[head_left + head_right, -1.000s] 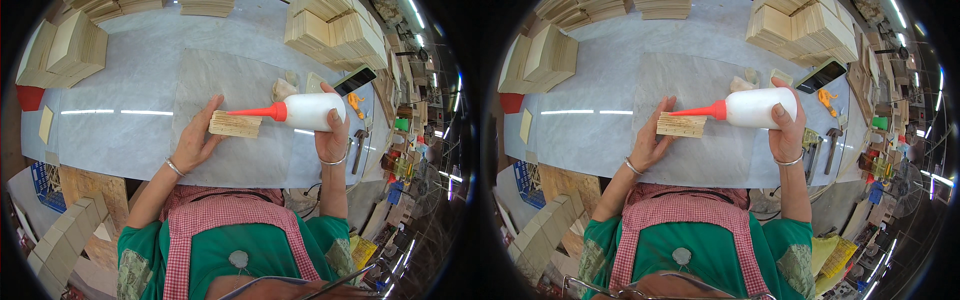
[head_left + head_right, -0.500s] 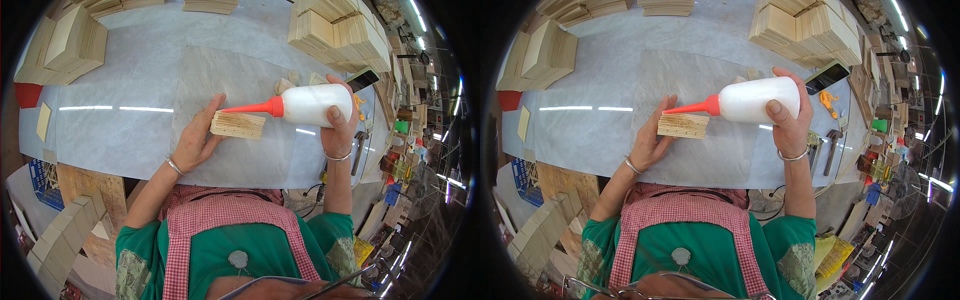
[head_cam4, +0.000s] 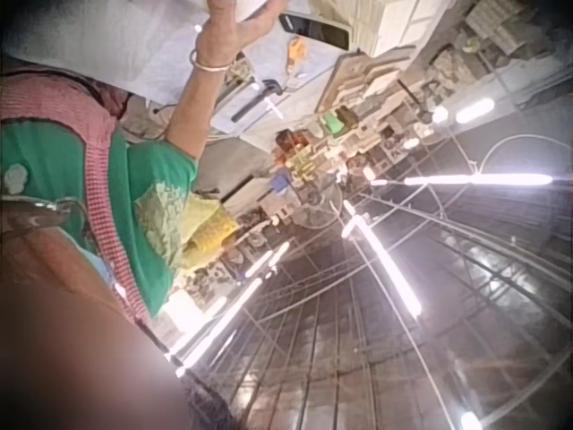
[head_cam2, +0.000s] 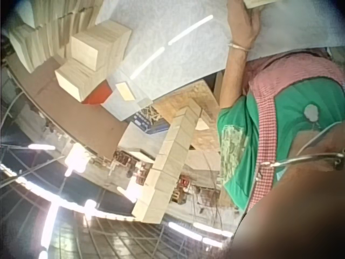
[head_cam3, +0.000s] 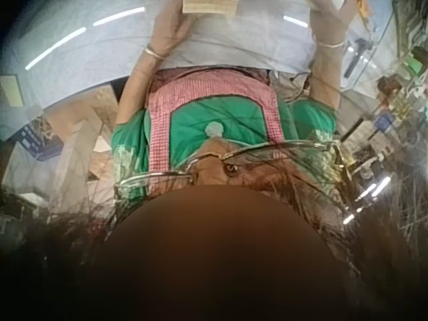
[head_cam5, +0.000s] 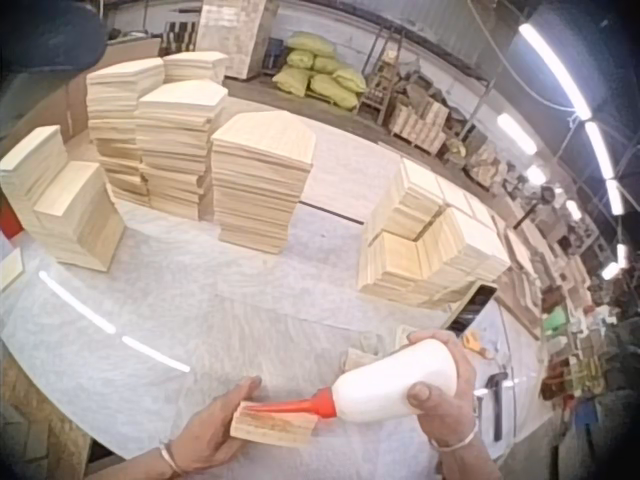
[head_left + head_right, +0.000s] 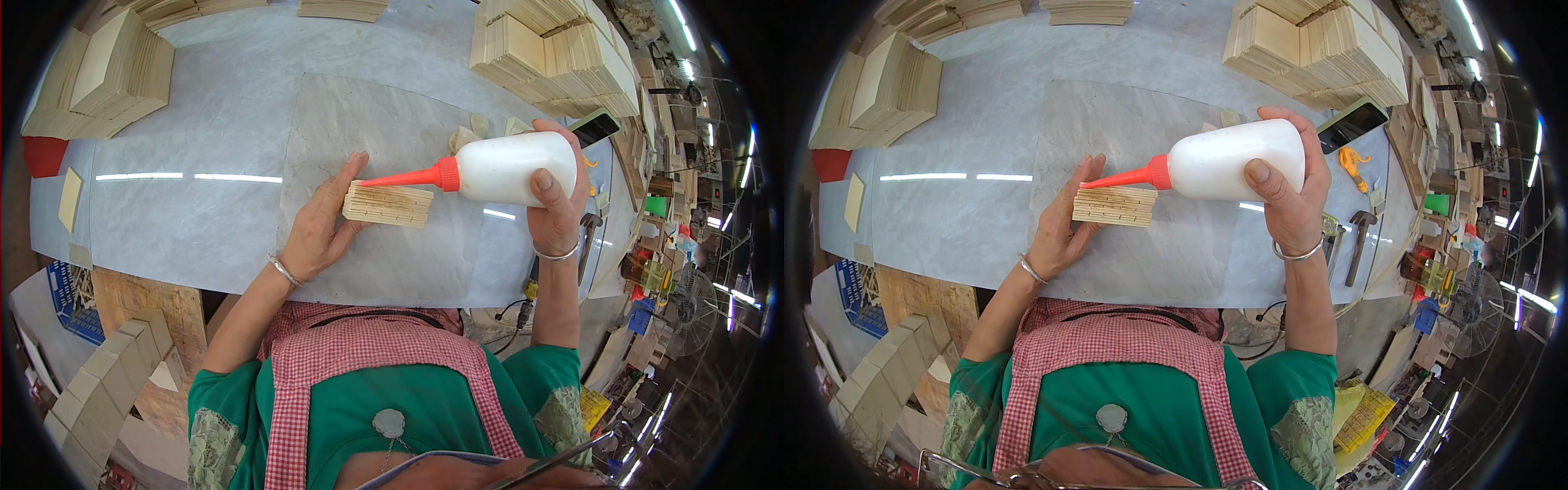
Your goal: Assembling and gluing wooden panels to form a small house-shaped structure using a nail gun and glue.
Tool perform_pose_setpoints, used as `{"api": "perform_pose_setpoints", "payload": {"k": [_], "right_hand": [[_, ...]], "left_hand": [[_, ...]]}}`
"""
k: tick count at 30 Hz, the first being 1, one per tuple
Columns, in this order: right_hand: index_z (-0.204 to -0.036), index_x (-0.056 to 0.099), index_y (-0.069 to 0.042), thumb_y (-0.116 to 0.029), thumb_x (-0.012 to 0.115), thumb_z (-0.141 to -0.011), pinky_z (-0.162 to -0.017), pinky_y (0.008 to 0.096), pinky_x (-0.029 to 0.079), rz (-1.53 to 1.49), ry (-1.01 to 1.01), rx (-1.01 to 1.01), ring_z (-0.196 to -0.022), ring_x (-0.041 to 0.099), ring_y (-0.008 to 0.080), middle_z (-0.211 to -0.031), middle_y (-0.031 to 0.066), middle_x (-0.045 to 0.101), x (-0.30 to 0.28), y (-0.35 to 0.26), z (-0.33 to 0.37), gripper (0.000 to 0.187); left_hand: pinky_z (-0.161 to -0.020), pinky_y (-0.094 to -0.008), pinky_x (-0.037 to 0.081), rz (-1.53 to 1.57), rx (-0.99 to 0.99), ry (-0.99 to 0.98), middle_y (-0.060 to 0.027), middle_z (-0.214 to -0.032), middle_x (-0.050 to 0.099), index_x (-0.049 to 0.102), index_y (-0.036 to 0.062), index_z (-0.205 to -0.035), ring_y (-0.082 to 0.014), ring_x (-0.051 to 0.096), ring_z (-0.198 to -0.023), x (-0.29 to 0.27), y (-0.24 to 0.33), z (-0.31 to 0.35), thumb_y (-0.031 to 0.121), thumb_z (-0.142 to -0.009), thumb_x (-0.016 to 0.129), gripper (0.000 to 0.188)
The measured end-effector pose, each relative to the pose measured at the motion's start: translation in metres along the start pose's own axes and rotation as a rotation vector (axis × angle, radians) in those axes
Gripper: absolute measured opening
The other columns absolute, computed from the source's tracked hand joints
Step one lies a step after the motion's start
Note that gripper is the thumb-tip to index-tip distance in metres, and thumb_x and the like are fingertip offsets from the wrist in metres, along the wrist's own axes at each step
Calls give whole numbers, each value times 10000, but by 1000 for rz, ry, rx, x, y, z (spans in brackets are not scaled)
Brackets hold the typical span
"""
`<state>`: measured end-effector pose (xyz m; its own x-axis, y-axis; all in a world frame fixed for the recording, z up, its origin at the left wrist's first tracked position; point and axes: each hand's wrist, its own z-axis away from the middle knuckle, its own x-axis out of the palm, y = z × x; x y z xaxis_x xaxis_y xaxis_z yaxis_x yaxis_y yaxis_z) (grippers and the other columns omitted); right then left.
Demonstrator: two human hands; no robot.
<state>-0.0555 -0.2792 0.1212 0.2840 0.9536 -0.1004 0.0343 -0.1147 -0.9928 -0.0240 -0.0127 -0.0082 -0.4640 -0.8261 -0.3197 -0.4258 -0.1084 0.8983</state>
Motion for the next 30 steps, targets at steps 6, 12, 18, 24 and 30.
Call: {"api": "perform_pose_setpoints", "payload": {"k": [6,12,18,24,30], "right_hand": [[-1208,512,-27,-306,817,-699,-815,265,463,27,1,-3,-926,556,143,-1008,44,544,-3,-2,0,656],[-1203,514,-23,-305,816,-698,-812,261,458,27,6,-15,-919,556,140,-1003,43,545,-4,-3,1,653],[-1194,517,-21,-311,818,-695,-793,260,466,87,-12,-57,-898,562,140,-989,43,554,-2,-6,-2,651],[-1190,517,-16,-305,820,-693,-792,257,465,94,-6,-68,-898,562,139,-999,48,560,-14,-10,0,650],[-1193,511,-7,-283,816,-694,-801,252,455,103,16,-57,-905,556,137,-1010,51,559,-28,-15,8,647]], "left_hand": [[-1053,-372,369,-4,-21,-22,-178,-1435,390,228,26,-1452,-313,414,-1304,-2,1,0,22,-790,666,794],[-1054,-373,367,-4,-15,-16,-179,-1431,396,222,27,-1454,-313,417,-1302,-1,0,0,24,-797,659,789],[-1067,-372,351,6,-12,-29,-197,-1436,384,208,30,-1459,-318,407,-1313,-1,0,0,-12,-800,640,789],[-1055,-368,367,-20,-10,-16,-185,-1427,400,237,13,-1446,-313,420,-1301,0,0,0,23,-793,659,777],[-1050,-366,375,-7,-22,-13,-177,-1421,409,248,12,-1441,-311,423,-1297,0,0,0,43,-784,674,785]]}}
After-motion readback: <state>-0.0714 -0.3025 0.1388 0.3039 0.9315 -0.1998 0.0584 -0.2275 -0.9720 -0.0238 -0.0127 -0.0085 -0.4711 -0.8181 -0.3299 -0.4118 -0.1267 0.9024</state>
